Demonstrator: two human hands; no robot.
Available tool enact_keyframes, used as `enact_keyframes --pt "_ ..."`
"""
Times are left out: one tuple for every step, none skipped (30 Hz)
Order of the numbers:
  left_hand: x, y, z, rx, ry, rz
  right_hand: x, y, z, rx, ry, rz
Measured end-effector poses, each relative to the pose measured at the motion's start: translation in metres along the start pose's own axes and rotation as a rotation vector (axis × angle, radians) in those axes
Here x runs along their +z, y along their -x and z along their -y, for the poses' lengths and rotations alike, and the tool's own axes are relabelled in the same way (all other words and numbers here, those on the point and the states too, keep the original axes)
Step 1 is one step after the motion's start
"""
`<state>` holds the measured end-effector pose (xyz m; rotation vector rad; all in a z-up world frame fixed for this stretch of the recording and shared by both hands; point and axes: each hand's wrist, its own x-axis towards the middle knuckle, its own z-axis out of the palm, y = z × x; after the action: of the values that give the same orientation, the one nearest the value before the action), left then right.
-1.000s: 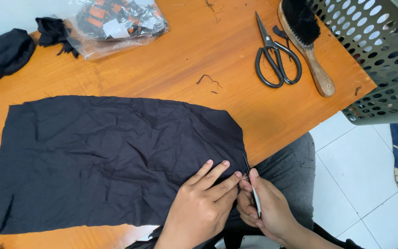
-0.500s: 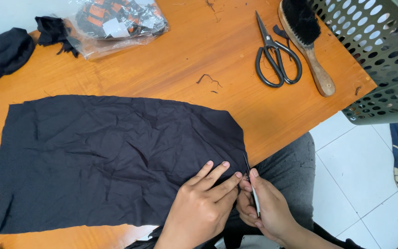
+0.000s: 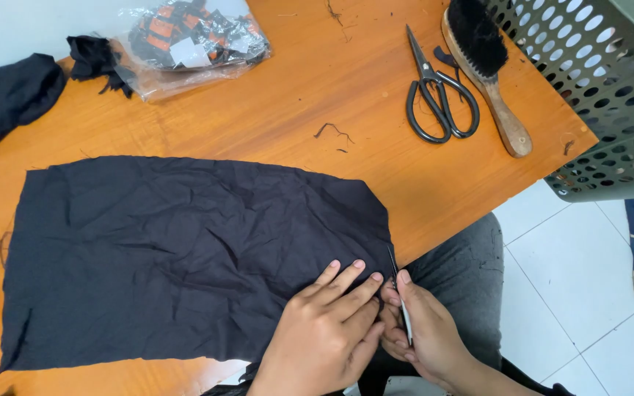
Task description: The person cuts a piece of black fabric using a small pair of scissors on a wooden table. They trim the edges and remove loose threads from the material.
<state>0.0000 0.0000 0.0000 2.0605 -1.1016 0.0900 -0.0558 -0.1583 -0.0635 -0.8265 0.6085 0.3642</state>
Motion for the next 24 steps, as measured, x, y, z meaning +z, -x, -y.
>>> enact_keyframes --pt "-0.002 -0.002 -0.004 0.002 -0.005 -0.001 0.0 0.0 0.0 -0.002 -0.001 0.005" --pt "-0.005 -0.005 -0.007 0.018 -0.002 -0.065 -0.001 -0.001 -0.001 -0.007 -0.013 0.024" --pt "-0.007 -0.007 -0.011 0.035 0.005 -0.129 -0.002 -0.001 -0.001 -0.011 -0.026 0.039" --pt "-0.011 -0.012 -0.013 0.037 0.003 -0.128 0.0 0.0 0.0 -0.013 -0.027 0.041" --pt "-0.014 -0.017 -0.016 0.034 -0.018 -0.165 0.001 0.001 0.001 -0.01 -0.002 0.035" --pt "-0.018 -0.022 -0.019 0.03 -0.038 -0.202 0.003 0.002 0.003 -0.007 0.023 0.028" --pt "-0.018 -0.027 -0.015 0.047 -0.029 -0.201 0.003 0.001 0.005 -0.023 0.02 0.019" --pt "-0.018 -0.031 -0.012 0.018 -0.165 -0.108 0.004 0.001 0.007 -0.001 0.016 0.02" --pt "-0.019 -0.034 -0.009 -0.019 -0.306 -0.017 0.005 0.001 0.008 0.03 0.015 0.028" --pt "-0.021 -0.04 -0.005 -0.011 -0.304 -0.019 0.005 0.003 0.009 0.022 0.015 0.025" --pt "-0.025 -0.045 -0.002 0.01 -0.246 -0.006 0.006 0.004 0.009 0.038 0.009 0.031" --pt "-0.029 -0.05 0.002 0.032 -0.188 0.008 0.008 0.004 0.009 0.054 0.004 0.036" --pt "-0.025 -0.05 0.01 0.034 -0.195 0.011 0.007 0.004 0.008 0.053 -0.001 0.042" --pt "-0.021 -0.05 0.019 0.074 -0.19 0.049 0.007 0.003 0.007 0.046 -0.021 0.04" --pt "-0.017 -0.051 0.028 0.113 -0.182 0.084 0.006 0.002 0.006 0.039 -0.039 0.034" --pt "-0.015 -0.05 0.032 0.114 -0.185 0.085 0.007 0.002 0.007 0.038 -0.041 0.038" --pt "-0.012 -0.049 0.035 0.087 -0.15 0.091 0.007 0.002 0.009 0.049 -0.044 0.031" --pt "-0.008 -0.047 0.039 0.06 -0.114 0.098 0.007 0.002 0.01 0.059 -0.046 0.024" --pt "-0.007 -0.046 0.039 0.06 -0.108 0.101 0.006 0.003 0.011 0.061 -0.049 0.018" --pt "-0.006 -0.045 0.04 0.038 -0.135 0.111 0.005 0.003 0.012 0.1 -0.084 0.017" --pt "-0.005 -0.045 0.041 0.02 -0.16 0.12 0.004 0.004 0.014 0.135 -0.12 0.013" --pt "-0.004 -0.045 0.042 0.023 -0.152 0.123 0.006 0.004 0.015 0.133 -0.123 0.004" --pt "-0.003 -0.045 0.042 0.02 -0.177 0.121 0.007 0.005 0.016 0.148 -0.135 -0.019" --pt "-0.002 -0.043 0.042 0.018 -0.202 0.119 0.008 0.005 0.018 0.163 -0.147 -0.041"
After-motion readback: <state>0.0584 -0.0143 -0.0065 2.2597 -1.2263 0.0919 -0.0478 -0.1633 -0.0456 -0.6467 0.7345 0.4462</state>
